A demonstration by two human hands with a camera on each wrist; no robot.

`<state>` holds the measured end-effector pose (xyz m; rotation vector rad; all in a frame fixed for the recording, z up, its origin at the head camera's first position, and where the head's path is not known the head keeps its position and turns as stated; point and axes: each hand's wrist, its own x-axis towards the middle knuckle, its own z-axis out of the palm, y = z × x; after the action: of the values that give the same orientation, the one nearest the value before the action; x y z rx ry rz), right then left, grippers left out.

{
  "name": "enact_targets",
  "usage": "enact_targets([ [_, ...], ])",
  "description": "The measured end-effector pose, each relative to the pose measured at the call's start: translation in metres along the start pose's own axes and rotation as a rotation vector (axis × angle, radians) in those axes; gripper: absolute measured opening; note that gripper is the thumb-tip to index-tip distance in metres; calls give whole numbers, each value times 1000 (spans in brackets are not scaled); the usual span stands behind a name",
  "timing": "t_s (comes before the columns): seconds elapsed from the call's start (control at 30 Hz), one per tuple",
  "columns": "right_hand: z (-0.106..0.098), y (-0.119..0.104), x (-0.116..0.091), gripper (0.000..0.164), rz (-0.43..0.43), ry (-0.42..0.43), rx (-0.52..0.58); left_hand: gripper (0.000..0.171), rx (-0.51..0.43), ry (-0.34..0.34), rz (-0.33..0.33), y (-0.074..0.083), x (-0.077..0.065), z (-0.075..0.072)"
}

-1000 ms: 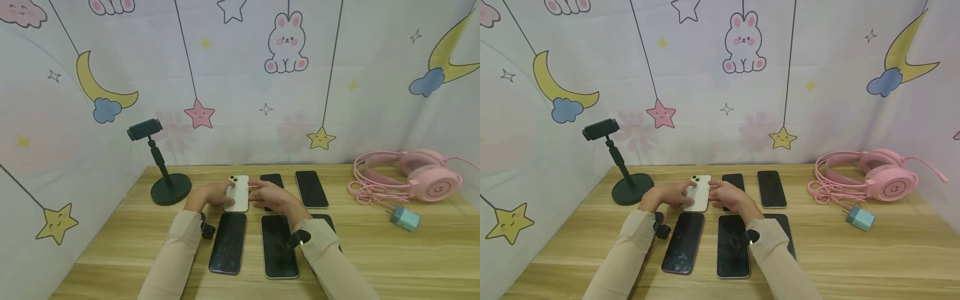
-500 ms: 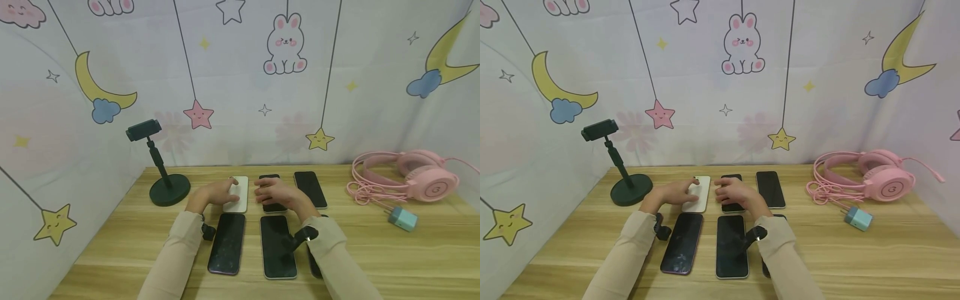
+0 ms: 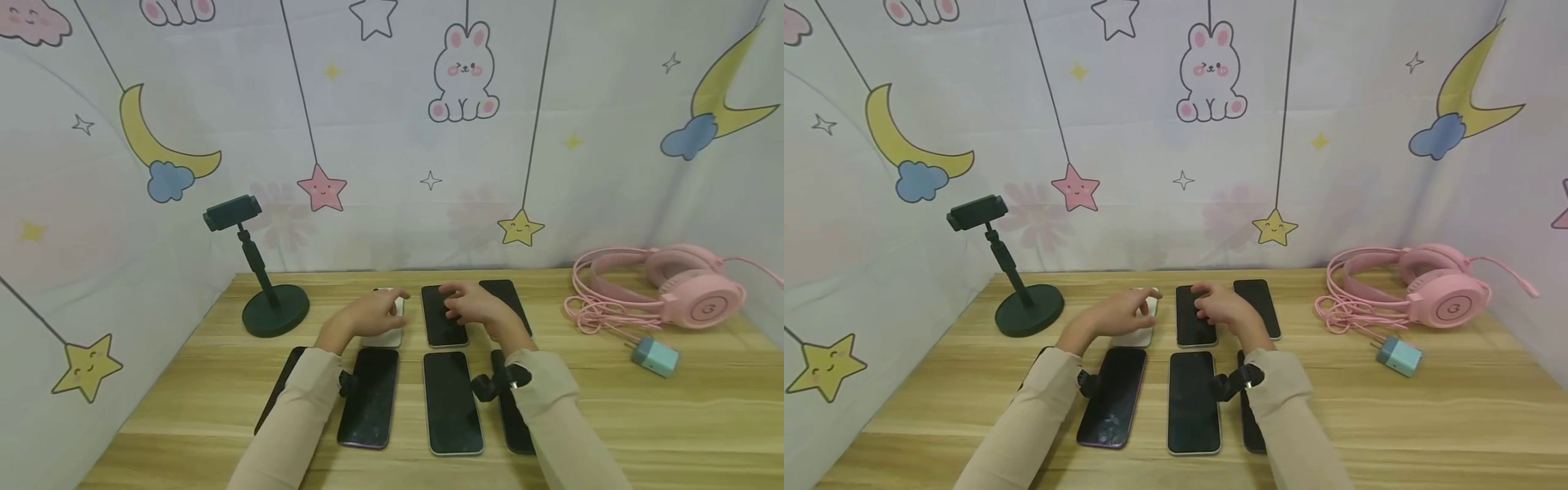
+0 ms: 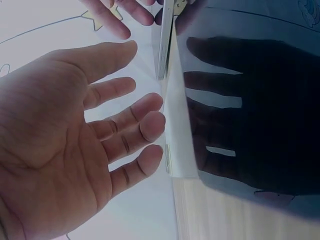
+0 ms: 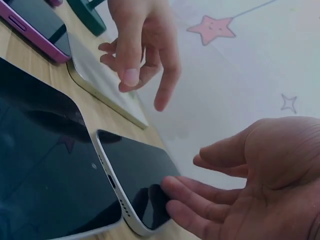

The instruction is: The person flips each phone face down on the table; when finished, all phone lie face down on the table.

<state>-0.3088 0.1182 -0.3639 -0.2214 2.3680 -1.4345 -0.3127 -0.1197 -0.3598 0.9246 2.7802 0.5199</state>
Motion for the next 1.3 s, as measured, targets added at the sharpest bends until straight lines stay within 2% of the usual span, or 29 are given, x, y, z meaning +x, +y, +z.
enact_targets([
  [0.37,-11,6,-3,46,32,54,-62,50,-12,-28,34,7,4,8],
  [0.5,-11,8,-4,48,49,66,-144,54,-41,-73,33,11,5,11],
  [0.63,-10,8,-3,56,79,62,-165,60,-65,-110,36,16,6,14],
  [0.87,-5,5,-5,59,117,63,-155,69,-60,-105,41,22,6,15],
  [1.3,-4,8,2,57,144,126,-135,71,-22,-87,59,22,8,17],
])
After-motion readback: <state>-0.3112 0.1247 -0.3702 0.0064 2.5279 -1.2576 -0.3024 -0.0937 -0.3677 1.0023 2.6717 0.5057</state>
